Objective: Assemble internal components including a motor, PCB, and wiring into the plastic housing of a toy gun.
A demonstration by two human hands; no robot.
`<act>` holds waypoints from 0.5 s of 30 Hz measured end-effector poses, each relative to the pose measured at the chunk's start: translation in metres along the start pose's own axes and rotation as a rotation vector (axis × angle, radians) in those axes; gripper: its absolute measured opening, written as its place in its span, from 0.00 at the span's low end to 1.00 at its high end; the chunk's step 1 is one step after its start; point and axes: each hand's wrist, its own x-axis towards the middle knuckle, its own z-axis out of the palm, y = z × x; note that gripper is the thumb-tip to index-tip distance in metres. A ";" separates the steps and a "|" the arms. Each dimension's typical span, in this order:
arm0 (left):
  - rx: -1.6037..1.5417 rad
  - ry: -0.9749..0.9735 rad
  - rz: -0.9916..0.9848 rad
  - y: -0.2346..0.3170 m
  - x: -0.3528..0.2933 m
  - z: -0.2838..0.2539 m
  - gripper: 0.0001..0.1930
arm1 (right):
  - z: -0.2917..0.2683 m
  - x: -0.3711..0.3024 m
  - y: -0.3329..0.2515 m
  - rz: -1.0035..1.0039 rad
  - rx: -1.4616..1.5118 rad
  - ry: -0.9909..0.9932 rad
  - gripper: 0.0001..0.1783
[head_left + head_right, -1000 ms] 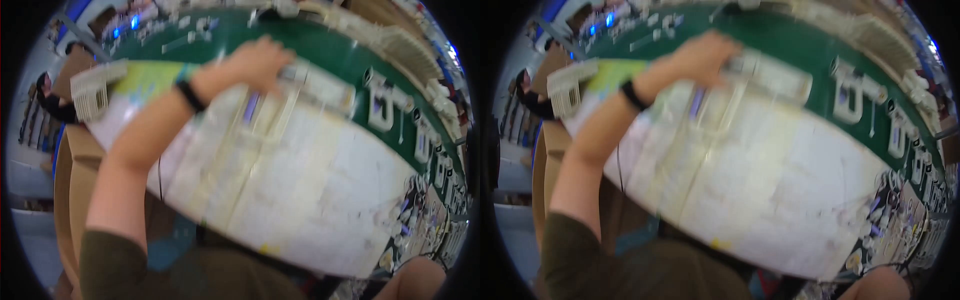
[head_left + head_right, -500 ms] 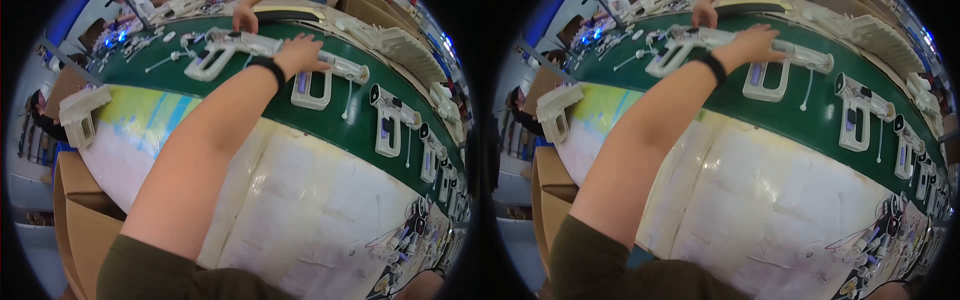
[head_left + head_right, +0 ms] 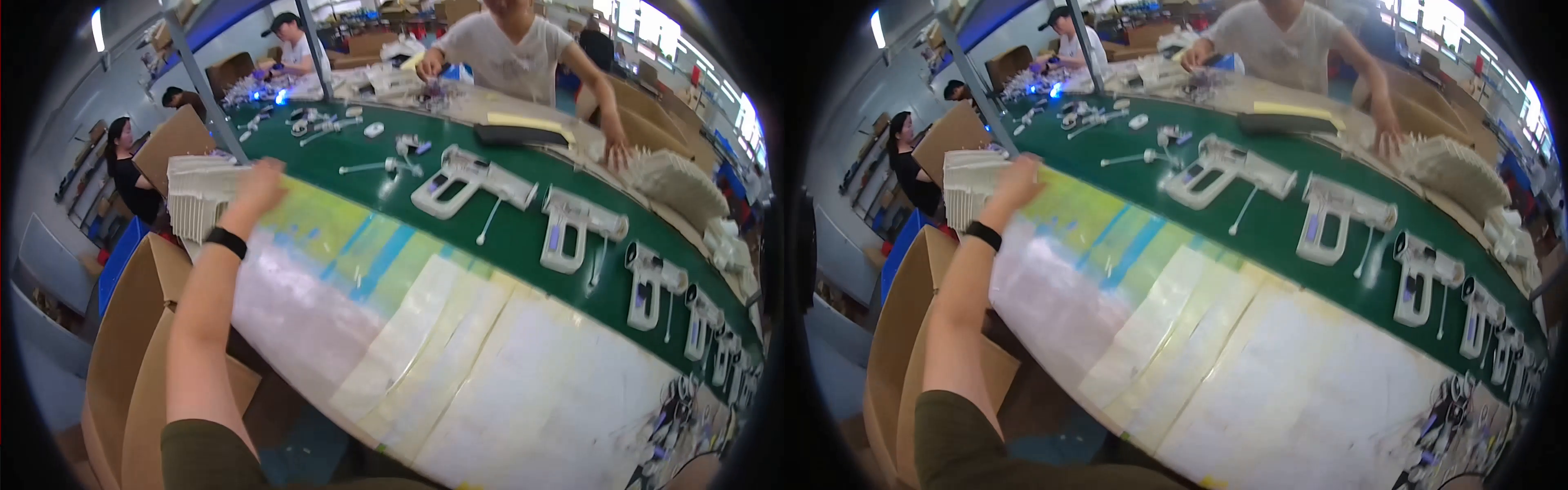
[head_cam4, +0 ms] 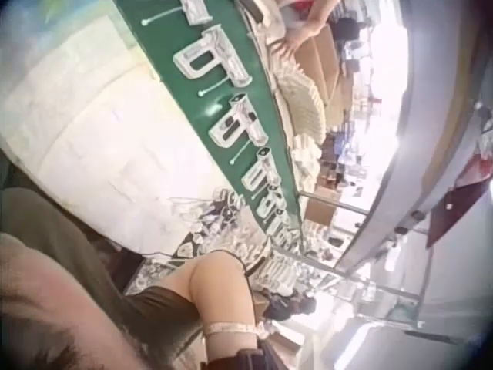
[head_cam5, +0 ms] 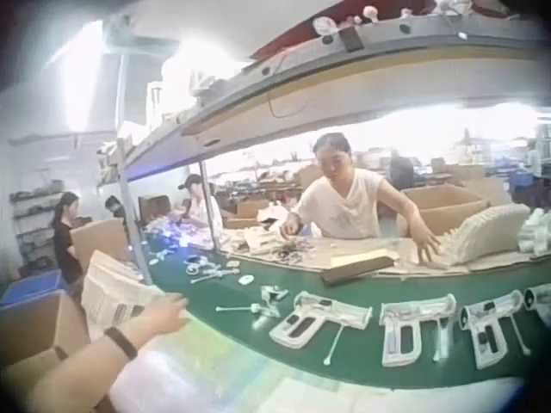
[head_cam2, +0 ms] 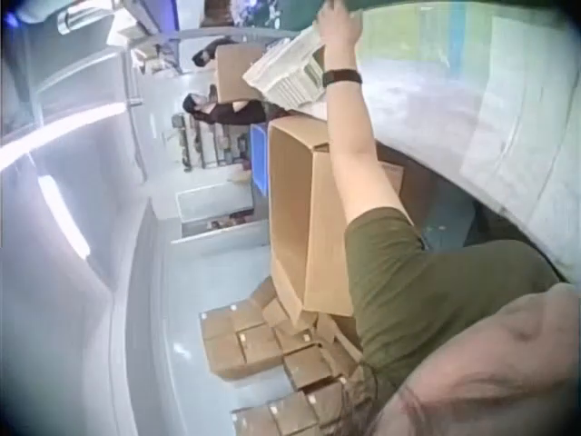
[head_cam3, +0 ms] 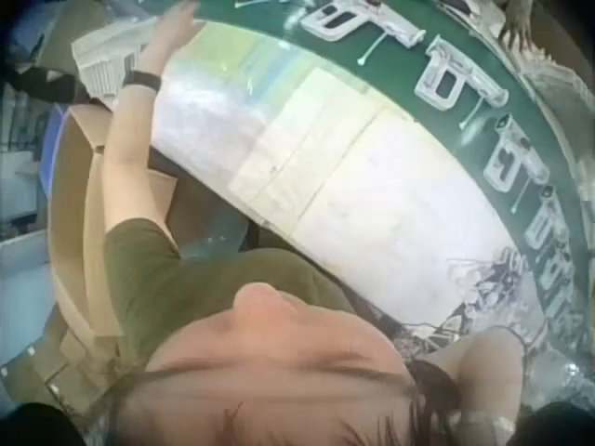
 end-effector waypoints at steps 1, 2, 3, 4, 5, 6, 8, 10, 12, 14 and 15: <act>0.067 -0.051 -0.187 -0.010 0.010 -0.001 0.33 | -0.005 -0.012 -0.007 0.063 -0.006 -0.008 0.18; 0.184 -0.099 -0.225 -0.015 -0.001 -0.025 0.32 | -0.005 -0.014 -0.021 0.126 0.025 -0.043 0.18; 0.287 -0.034 -0.223 -0.042 -0.006 -0.023 0.31 | -0.003 -0.003 -0.020 0.093 0.010 -0.051 0.18; 0.396 0.031 -0.225 -0.064 -0.020 -0.008 0.30 | -0.002 0.007 -0.020 0.058 -0.005 -0.055 0.18; 0.504 0.115 -0.261 -0.063 -0.032 0.041 0.29 | 0.001 0.017 -0.012 -0.004 -0.016 -0.051 0.18; 0.634 0.227 -0.296 -0.084 -0.024 0.071 0.29 | 0.018 0.037 -0.003 -0.080 -0.043 -0.016 0.19; 0.383 0.105 -0.214 -0.072 -0.020 0.070 0.30 | 0.034 0.058 0.011 -0.167 -0.086 -0.010 0.19; 0.321 -0.023 -0.287 -0.056 -0.013 0.029 0.33 | 0.022 0.048 0.009 -0.111 -0.059 -0.096 0.19; 0.300 -0.242 -0.332 -0.040 -0.015 0.001 0.35 | 0.032 0.029 -0.010 0.041 -0.051 -0.156 0.19; 0.409 0.049 -0.231 -0.049 -0.041 -0.007 0.33 | 0.023 0.013 -0.018 0.138 -0.061 -0.231 0.20; 0.456 0.068 -0.179 -0.063 -0.049 0.008 0.30 | 0.022 0.007 -0.025 0.185 -0.071 -0.261 0.20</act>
